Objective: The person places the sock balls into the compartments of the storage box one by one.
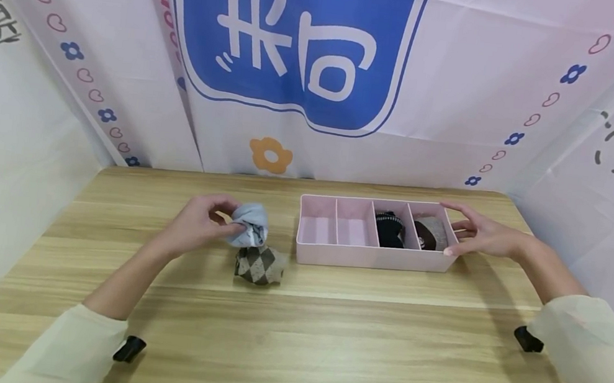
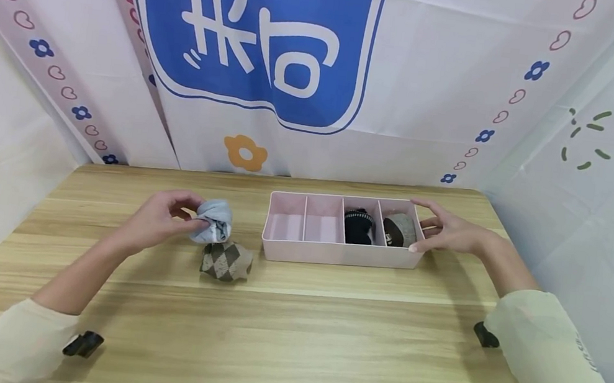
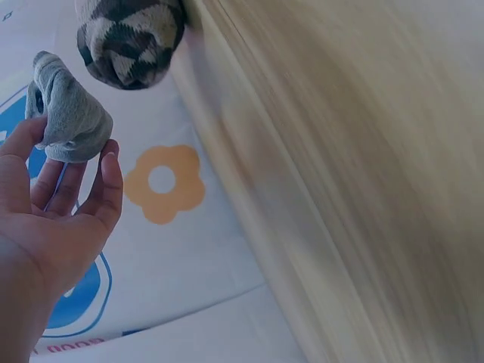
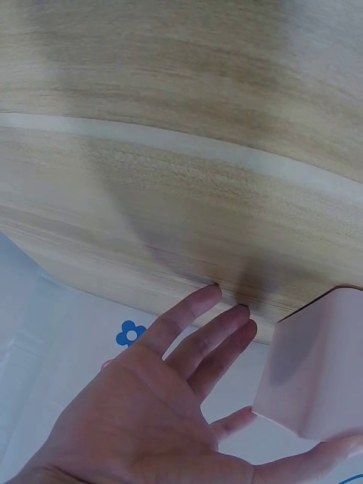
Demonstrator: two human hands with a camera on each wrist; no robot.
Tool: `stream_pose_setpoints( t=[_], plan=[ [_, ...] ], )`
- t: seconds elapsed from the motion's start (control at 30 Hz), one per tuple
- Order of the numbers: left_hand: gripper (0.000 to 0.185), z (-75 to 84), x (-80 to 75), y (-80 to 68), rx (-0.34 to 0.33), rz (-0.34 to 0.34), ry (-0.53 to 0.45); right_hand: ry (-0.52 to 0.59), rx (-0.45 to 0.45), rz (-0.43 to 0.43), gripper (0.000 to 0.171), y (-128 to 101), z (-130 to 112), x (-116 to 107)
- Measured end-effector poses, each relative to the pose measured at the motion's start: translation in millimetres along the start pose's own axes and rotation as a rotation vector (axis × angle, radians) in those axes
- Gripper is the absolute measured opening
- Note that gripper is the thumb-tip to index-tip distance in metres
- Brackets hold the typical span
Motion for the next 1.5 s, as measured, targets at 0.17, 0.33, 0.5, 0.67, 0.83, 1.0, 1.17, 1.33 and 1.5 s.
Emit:
stream_pose_setpoints(
  t=[0.17, 0.33, 0.5, 0.67, 0.83, 1.0, 1.17, 1.33, 1.5],
  plan=[
    [0.032, 7.8, 8.7, 8.1, 0.029, 0.002, -0.008, 0.003, 0.008, 0.001, 0.104, -0.7, 0.4, 0.0],
    [0.032, 15.2, 17.7, 17.5, 0.065, 0.01, -0.011, -0.002, 0.006, 0.001, 0.104, -0.9, 0.2, 0.0],
    [0.03, 20.7, 24.5, 22.8, 0.108, 0.009, -0.015, -0.006, 0.001, 0.003, 0.103, -0.6, 0.7, -0.2],
    [0.028, 23.9, 30.4, 24.8, 0.126, -0.024, -0.021, -0.004, 0.002, 0.003, 0.104, -0.5, 2.1, -0.6],
    [0.025, 24.3, 37.6, 27.1, 0.108, -0.071, -0.069, -0.002, 0.007, 0.004, 0.104, -1.2, 2.5, -0.8],
    [0.026, 25.7, 41.8, 29.4, 0.106, -0.053, -0.064, -0.001, 0.01, 0.002, 0.105, 0.0, 1.3, -0.8],
    [0.032, 29.9, 47.4, 35.6, 0.062, -0.055, -0.067, -0.006, 0.015, 0.001, 0.105, -1.1, 0.5, -1.3],
    [0.034, 37.0, 55.1, 45.4, 0.023, -0.066, -0.101, -0.01, 0.006, 0.0, 0.104, -2.1, 0.5, -1.6],
    [0.034, 44.2, 63.3, 54.8, 0.016, -0.071, -0.126, -0.002, 0.002, 0.002, 0.104, -1.3, 2.0, -1.1]
  ],
)
Point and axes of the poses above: each hand's wrist, its own y-axis towards the middle knuckle, its own x-axis out of the palm, z = x × y, the point moved 3 cm from there along y, towards the middle knuckle, and after that the axes turned 6 degrees about -x, right-handed, at the moved point
